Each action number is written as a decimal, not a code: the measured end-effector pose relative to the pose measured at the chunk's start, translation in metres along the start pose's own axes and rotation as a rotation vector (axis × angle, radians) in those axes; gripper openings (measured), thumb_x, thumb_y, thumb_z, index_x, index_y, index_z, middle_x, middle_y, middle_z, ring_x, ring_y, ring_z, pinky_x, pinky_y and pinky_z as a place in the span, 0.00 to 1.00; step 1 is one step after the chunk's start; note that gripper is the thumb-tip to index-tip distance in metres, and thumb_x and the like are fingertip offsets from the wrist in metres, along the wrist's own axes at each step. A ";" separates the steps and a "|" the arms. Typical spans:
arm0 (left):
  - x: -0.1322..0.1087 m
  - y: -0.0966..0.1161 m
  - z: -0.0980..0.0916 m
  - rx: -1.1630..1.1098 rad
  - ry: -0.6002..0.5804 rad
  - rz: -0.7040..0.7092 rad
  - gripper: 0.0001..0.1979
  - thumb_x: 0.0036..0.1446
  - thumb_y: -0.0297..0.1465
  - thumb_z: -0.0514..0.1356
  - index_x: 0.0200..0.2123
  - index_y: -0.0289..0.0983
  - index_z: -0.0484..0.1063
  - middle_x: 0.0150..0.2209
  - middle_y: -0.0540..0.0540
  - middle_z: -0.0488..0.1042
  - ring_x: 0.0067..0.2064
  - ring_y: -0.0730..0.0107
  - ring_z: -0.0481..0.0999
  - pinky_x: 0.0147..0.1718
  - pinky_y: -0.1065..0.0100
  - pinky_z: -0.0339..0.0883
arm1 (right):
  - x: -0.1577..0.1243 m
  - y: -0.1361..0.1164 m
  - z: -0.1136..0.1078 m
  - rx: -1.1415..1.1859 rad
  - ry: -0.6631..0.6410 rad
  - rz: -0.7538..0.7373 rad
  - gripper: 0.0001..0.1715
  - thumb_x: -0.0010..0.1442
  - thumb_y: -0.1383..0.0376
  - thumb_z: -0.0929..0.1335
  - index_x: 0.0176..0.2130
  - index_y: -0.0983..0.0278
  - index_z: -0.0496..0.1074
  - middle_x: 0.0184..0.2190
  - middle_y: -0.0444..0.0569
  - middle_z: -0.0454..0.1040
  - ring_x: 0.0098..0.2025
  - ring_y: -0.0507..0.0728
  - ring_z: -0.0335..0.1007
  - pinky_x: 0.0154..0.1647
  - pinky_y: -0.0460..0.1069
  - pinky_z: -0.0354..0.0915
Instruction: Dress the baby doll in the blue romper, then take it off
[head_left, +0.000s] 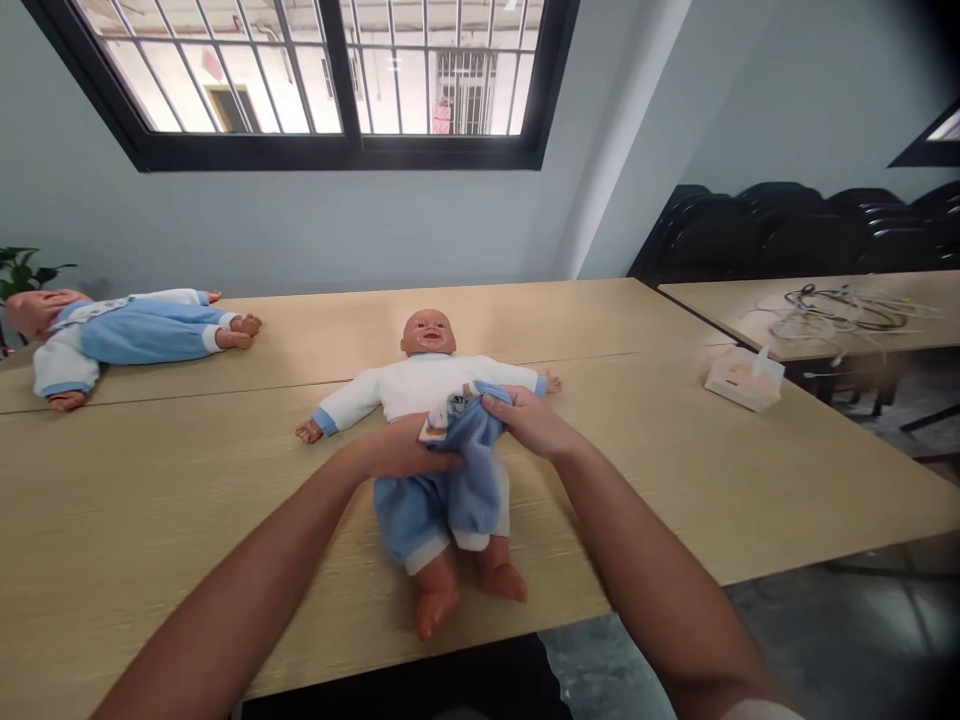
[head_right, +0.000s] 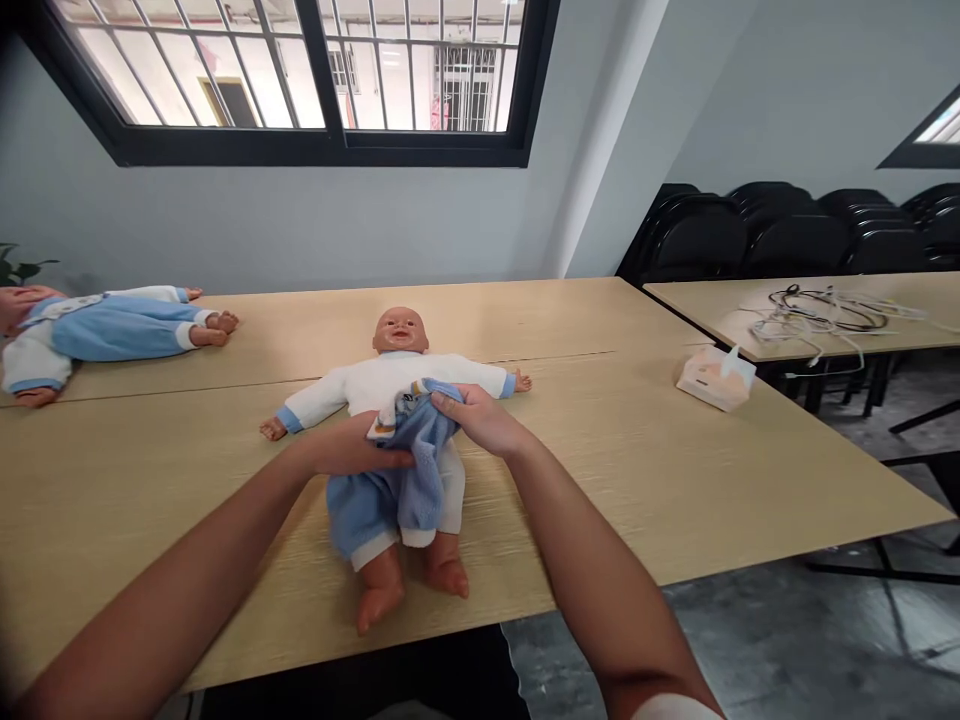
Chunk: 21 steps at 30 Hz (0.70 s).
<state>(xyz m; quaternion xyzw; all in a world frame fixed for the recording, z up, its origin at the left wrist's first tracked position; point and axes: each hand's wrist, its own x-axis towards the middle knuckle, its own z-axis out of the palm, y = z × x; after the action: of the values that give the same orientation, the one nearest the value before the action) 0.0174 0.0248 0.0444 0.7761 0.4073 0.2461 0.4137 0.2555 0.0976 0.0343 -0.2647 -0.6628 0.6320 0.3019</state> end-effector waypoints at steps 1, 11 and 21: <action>0.002 -0.001 0.001 -0.011 0.030 0.010 0.29 0.60 0.49 0.66 0.60 0.40 0.76 0.60 0.42 0.78 0.59 0.44 0.76 0.64 0.50 0.66 | -0.001 0.000 0.003 0.030 -0.006 -0.005 0.31 0.60 0.40 0.72 0.41 0.65 0.78 0.36 0.48 0.80 0.37 0.55 0.74 0.41 0.49 0.69; 0.008 -0.019 0.010 -0.253 0.435 0.035 0.31 0.61 0.52 0.64 0.58 0.37 0.76 0.60 0.39 0.78 0.63 0.47 0.74 0.68 0.47 0.60 | 0.000 -0.009 -0.002 -0.283 -0.161 0.049 0.26 0.61 0.46 0.74 0.45 0.64 0.79 0.38 0.47 0.81 0.38 0.56 0.73 0.42 0.50 0.69; -0.003 -0.015 0.003 -0.189 0.141 0.009 0.35 0.59 0.53 0.66 0.63 0.39 0.72 0.62 0.41 0.76 0.63 0.41 0.73 0.67 0.47 0.62 | -0.008 -0.001 0.011 0.378 -0.073 0.128 0.31 0.57 0.45 0.77 0.51 0.63 0.78 0.50 0.53 0.81 0.50 0.59 0.78 0.54 0.52 0.72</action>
<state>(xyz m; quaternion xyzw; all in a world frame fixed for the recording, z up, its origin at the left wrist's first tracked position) 0.0110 0.0259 0.0301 0.7161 0.4069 0.3393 0.4544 0.2528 0.0848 0.0342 -0.2218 -0.5248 0.7723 0.2810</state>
